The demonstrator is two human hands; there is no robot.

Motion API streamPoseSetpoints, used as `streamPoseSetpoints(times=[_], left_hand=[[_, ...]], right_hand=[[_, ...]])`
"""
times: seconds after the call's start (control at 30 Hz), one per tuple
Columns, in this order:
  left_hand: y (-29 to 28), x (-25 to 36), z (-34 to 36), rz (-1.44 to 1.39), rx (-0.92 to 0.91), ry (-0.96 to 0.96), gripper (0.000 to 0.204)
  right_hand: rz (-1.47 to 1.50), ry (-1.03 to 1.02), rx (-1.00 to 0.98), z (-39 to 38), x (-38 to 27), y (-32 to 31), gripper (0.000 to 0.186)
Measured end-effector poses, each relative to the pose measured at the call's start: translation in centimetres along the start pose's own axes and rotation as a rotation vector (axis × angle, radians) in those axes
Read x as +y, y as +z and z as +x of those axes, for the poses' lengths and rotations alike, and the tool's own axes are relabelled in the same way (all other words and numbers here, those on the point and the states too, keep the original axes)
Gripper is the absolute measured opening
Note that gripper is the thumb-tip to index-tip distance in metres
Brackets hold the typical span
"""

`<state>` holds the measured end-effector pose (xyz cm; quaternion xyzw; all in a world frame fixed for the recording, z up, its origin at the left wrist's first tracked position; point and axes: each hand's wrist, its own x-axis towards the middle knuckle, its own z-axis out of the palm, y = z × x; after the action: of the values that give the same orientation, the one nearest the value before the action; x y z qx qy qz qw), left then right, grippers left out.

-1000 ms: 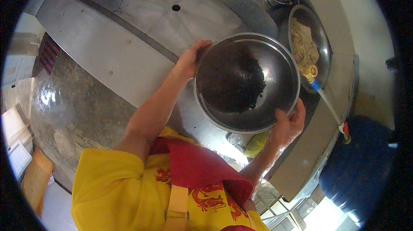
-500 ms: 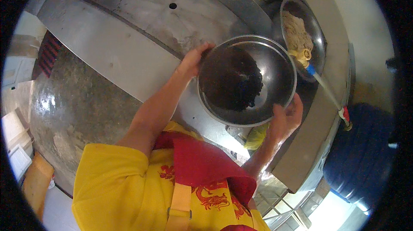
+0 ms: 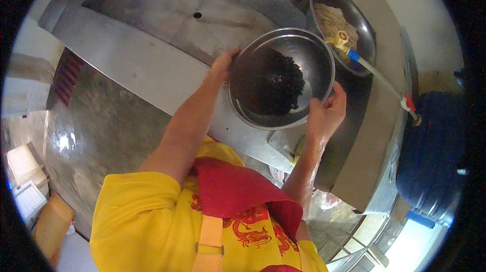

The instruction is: The person washes dark leafy vegetables in a metal bowl under running water, then peels a green vegetable and adds the pieces to the bowl. The person is wearing a yellow shirt and red apron.

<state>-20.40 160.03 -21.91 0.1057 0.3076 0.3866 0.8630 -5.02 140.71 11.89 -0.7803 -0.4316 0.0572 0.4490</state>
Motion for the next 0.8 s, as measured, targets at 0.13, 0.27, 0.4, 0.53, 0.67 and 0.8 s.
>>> streamPoseSetpoints(times=[0.13,0.27,0.4,0.53,0.67,0.8], left_hand=[[1.3,-0.1,-0.4,-0.113,-0.036,-0.088,0.035],[3.5,1.0,-2.3,-0.082,-0.109,-0.112,0.036],[5.0,1.7,-3.7,-0.107,-0.153,-0.146,0.034],[4.5,1.4,-2.4,-0.088,-0.112,-0.203,0.035],[5.0,1.5,-2.2,-0.185,-0.160,-0.295,0.030],[5.2,1.8,-1.9,-0.194,-0.210,-0.372,0.031]], right_hand=[[-0.093,-0.015,0.039,-0.5,0.4,0.0,0.056],[-0.120,0.066,0.072,-1.1,-1.5,0.5,0.056],[-0.154,0.156,0.117,-1.6,-3.7,1.8,0.055],[-0.209,0.149,0.159,-1.8,-4.7,3.1,0.055],[-0.223,0.221,0.181,-2.2,-5.8,3.9,0.058],[-0.281,0.229,0.210,-2.9,-6.0,4.4,0.055]])
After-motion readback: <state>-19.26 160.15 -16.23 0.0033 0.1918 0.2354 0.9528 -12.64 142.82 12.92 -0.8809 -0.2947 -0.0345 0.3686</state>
